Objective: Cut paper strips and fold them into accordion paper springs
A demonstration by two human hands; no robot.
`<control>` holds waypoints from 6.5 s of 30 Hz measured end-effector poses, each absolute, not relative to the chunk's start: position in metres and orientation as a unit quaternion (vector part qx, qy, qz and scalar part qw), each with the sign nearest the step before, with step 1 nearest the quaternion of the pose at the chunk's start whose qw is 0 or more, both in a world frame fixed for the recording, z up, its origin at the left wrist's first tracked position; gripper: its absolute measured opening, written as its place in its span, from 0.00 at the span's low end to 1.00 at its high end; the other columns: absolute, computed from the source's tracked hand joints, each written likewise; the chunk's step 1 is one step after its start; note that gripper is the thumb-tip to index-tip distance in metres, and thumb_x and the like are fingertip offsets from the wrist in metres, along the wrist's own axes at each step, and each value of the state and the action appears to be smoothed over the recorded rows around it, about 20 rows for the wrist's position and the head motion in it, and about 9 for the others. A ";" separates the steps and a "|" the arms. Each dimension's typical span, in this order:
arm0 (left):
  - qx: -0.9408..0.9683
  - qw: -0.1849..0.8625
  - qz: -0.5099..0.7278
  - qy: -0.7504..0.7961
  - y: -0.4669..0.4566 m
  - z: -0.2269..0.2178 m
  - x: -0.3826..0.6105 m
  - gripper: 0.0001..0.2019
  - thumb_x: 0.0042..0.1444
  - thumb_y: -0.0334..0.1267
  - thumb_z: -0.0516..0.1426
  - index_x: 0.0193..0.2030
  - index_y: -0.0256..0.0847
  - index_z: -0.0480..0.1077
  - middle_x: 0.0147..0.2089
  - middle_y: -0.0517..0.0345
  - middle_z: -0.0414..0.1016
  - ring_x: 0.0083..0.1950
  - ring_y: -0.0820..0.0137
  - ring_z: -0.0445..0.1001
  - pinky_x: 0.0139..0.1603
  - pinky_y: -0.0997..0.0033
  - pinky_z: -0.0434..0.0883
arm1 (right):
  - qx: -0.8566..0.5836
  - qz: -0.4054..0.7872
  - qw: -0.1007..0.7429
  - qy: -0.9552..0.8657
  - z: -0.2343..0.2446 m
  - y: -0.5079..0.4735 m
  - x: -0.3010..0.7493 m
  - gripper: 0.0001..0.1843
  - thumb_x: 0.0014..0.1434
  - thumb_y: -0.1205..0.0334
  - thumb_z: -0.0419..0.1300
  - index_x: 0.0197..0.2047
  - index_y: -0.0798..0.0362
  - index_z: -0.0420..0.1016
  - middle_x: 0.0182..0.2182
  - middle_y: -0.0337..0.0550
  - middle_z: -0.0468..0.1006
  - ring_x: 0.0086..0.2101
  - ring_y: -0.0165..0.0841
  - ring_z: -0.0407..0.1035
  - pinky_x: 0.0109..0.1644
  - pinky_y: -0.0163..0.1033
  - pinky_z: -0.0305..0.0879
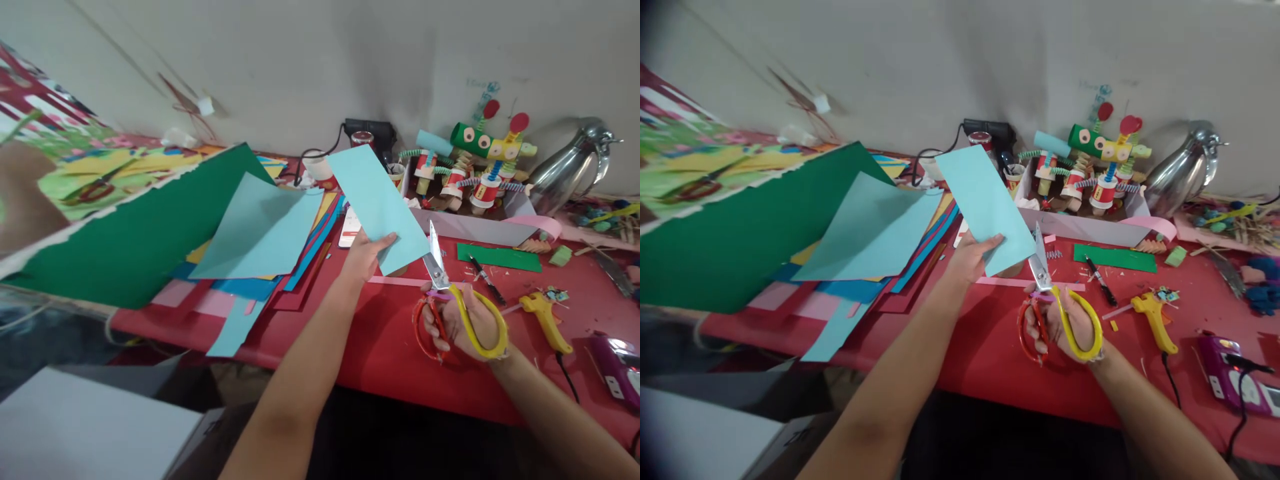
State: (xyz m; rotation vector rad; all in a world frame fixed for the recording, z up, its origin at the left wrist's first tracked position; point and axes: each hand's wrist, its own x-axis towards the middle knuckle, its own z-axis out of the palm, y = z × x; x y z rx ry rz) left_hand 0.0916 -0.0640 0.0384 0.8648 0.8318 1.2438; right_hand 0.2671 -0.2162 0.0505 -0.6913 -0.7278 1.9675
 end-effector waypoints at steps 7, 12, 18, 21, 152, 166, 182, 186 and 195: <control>0.383 0.647 0.540 0.377 -0.057 0.038 0.083 0.28 0.28 0.41 0.75 0.39 0.42 0.74 0.43 0.50 0.82 0.51 0.52 0.79 0.56 0.49 0.75 | -0.252 0.808 0.438 -0.302 0.050 -0.216 0.269 0.35 0.57 0.29 0.52 0.54 0.49 0.66 0.31 0.43 0.70 0.28 0.33 0.63 0.20 0.32 0.55; 0.384 0.661 0.518 0.385 -0.054 0.036 0.079 0.28 0.24 0.42 0.76 0.37 0.42 0.76 0.42 0.51 0.83 0.50 0.51 0.79 0.55 0.49 0.76 | -0.270 0.818 0.421 -0.283 0.049 -0.213 0.270 0.38 0.54 0.25 0.52 0.51 0.49 0.67 0.30 0.39 0.68 0.23 0.28 0.58 0.20 0.31 0.49; 0.396 0.674 0.492 0.384 -0.047 0.026 0.072 0.26 0.26 0.40 0.75 0.36 0.39 0.77 0.41 0.48 0.83 0.50 0.50 0.79 0.57 0.47 0.73 | -0.297 0.819 0.409 -0.274 0.049 -0.211 0.270 0.37 0.54 0.25 0.52 0.49 0.50 0.67 0.29 0.37 0.66 0.21 0.26 0.54 0.20 0.30 0.43; 0.399 0.678 0.487 0.379 -0.044 0.021 0.070 0.25 0.28 0.39 0.75 0.37 0.39 0.77 0.42 0.48 0.83 0.50 0.51 0.79 0.58 0.46 0.73 | -0.304 0.821 0.401 -0.268 0.047 -0.212 0.270 0.37 0.54 0.26 0.53 0.50 0.50 0.67 0.28 0.37 0.65 0.20 0.25 0.52 0.19 0.30 0.41; 0.354 0.499 0.656 0.443 -0.046 0.053 0.056 0.18 0.40 0.49 0.69 0.37 0.43 0.77 0.35 0.57 0.83 0.45 0.61 0.80 0.47 0.65 0.76 | -0.333 0.792 0.409 -0.308 0.050 -0.209 0.281 0.32 0.51 0.31 0.61 0.46 0.49 0.69 0.28 0.36 0.68 0.20 0.24 0.52 0.17 0.28 0.43; 0.720 0.246 0.518 0.390 -0.082 0.040 0.094 0.05 0.52 0.43 0.65 0.36 0.49 0.80 0.66 0.58 0.66 0.69 0.53 0.56 0.70 0.50 0.57 | -0.394 0.675 0.535 -0.321 0.036 -0.200 0.283 0.29 0.43 0.42 0.72 0.41 0.50 0.70 0.28 0.38 0.77 0.24 0.33 0.72 0.21 0.36 0.68; 0.430 0.708 0.320 0.460 -0.093 0.038 0.110 0.23 0.34 0.36 0.71 0.41 0.40 0.74 0.35 0.54 0.80 0.32 0.67 0.77 0.36 0.66 0.73 | -0.512 0.574 0.571 -0.288 0.040 -0.192 0.283 0.31 0.44 0.59 0.70 0.48 0.49 0.60 0.22 0.27 0.72 0.17 0.28 0.67 0.19 0.33 0.62; 0.357 0.601 0.493 0.518 -0.078 0.031 0.105 0.19 0.38 0.36 0.68 0.39 0.42 0.71 0.30 0.62 0.77 0.29 0.71 0.75 0.33 0.70 0.72 | -0.475 0.627 0.566 -0.247 0.045 -0.198 0.279 0.27 0.50 0.49 0.68 0.46 0.48 0.61 0.25 0.35 0.76 0.23 0.33 0.73 0.17 0.31 0.60; 0.286 0.567 0.582 0.507 -0.064 0.023 0.091 0.17 0.41 0.34 0.66 0.40 0.42 0.69 0.32 0.60 0.77 0.34 0.69 0.77 0.40 0.67 0.74 | -0.366 0.773 0.466 -0.226 0.046 -0.232 0.248 0.25 0.54 0.37 0.61 0.43 0.48 0.66 0.25 0.39 0.78 0.18 0.32 0.70 0.14 0.31 0.61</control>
